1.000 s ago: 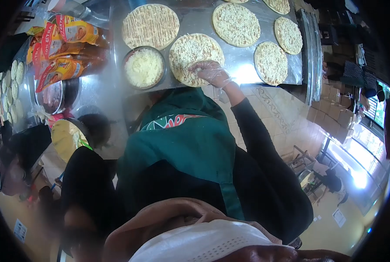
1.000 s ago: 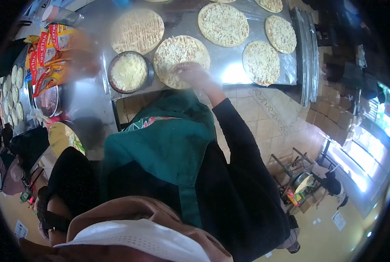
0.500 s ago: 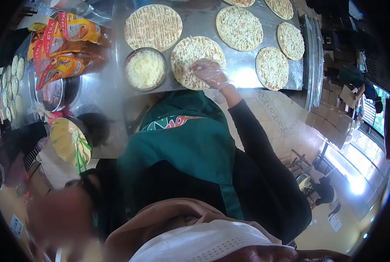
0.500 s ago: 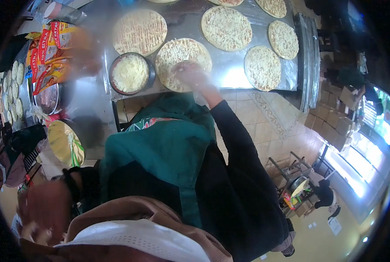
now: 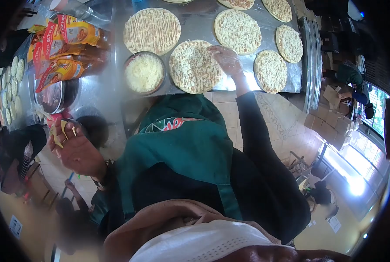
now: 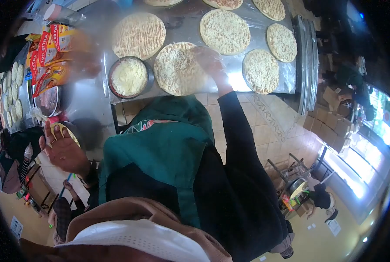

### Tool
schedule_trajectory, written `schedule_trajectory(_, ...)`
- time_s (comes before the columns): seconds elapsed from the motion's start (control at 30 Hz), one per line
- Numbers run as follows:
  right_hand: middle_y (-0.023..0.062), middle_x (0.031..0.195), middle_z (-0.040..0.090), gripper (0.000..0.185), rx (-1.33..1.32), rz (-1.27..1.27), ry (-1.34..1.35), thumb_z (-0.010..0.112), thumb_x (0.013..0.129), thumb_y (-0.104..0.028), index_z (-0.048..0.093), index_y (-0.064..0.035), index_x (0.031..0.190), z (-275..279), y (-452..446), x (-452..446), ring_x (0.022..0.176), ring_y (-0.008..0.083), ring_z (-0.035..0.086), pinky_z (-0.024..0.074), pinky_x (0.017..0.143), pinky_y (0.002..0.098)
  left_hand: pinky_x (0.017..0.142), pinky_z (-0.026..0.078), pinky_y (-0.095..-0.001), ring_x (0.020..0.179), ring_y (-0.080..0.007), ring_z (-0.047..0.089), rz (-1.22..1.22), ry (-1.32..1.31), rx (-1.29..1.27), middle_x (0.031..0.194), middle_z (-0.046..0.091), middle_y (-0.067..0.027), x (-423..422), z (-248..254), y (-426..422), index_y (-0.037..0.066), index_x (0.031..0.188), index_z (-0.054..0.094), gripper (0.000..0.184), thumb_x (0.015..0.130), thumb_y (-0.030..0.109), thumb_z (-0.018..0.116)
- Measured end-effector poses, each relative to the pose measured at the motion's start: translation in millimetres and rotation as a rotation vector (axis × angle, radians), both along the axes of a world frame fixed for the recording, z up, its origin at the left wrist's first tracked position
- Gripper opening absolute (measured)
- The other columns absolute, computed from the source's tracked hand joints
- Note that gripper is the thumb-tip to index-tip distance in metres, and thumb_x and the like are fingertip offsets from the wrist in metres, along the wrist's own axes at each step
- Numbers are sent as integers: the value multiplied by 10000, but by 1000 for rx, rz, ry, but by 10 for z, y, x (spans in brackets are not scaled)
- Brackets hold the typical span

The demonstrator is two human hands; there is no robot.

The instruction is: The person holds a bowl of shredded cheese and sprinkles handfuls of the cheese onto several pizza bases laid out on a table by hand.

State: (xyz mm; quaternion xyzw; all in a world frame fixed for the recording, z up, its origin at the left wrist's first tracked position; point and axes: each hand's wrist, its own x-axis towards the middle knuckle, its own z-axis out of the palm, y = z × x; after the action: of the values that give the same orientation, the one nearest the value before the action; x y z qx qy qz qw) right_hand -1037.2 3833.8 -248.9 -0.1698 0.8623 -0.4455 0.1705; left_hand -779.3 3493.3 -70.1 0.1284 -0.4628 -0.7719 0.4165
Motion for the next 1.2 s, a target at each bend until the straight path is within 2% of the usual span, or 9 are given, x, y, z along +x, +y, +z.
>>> schedule_trajectory(0.1,41,1010,616,252,241,157,355,509,837,-294,638,-158,1004,-285,-74,-146,919,204,570,427,846,311,860,406,-390,979,-266,465,-22,16,5,1245,409,-232,-13,-24,-12,77,1169,390,299,918,235,354)
schedule_trajectory(0.3,21,1120,575,291,626,325,480,476,848,-299,606,-150,1062,-84,-293,-216,1069,193,499,389,911,319,858,391,-384,990,-257,463,8,-22,-56,1264,391,-238,-52,-27,72,83,1180,374,311,922,256,356)
schedule_trajectory(0.4,37,1058,605,265,643,280,493,482,836,-272,634,-125,997,24,-250,-177,1040,204,519,395,908,327,842,390,-372,990,-252,465,-3,-38,-46,1266,391,-236,-23,-54,64,86,1184,369,315,921,260,358)
schedule_trajectory(0.5,64,987,633,232,272,106,420,501,814,-236,659,-100,917,-208,30,-77,975,221,560,424,877,330,832,390,-356,984,-246,468,22,-79,-59,1261,397,-232,-39,-59,83,93,1180,370,316,914,264,363)
schedule_trajectory(0.6,76,935,652,192,204,88,289,540,791,-195,671,-81,872,-58,131,136,900,218,597,455,834,314,830,392,-351,974,-244,471,17,-99,-101,1263,395,-230,-49,-68,88,98,1171,373,315,907,270,369)
schedule_trajectory(0.7,79,954,652,190,232,215,217,566,781,-167,666,-73,911,-89,177,300,858,192,613,470,801,291,827,394,-349,969,-241,474,-16,-64,-93,1260,402,-226,-56,-82,84,101,1165,375,319,899,279,388)
schedule_trajectory(0.87,91,940,660,222,147,38,-104,578,779,-186,677,-82,949,-47,85,569,847,179,619,467,797,283,828,399,-343,953,-238,475,19,-106,-97,1253,416,-220,-125,-48,137,97,1150,382,297,900,257,401)
schedule_trajectory(0.97,79,954,650,237,254,119,75,493,785,-161,681,-119,924,-51,81,628,915,227,595,448,843,330,836,401,-343,945,-235,475,4,-97,-82,1253,417,-220,-141,-50,143,92,1145,385,278,904,230,395)
schedule_trajectory(1.2,117,905,658,235,314,38,40,578,748,-203,686,-92,925,-21,216,617,832,188,622,468,791,277,845,399,-348,945,-235,474,1,-86,-91,1254,415,-220,-141,-81,133,93,1148,386,269,906,211,384)
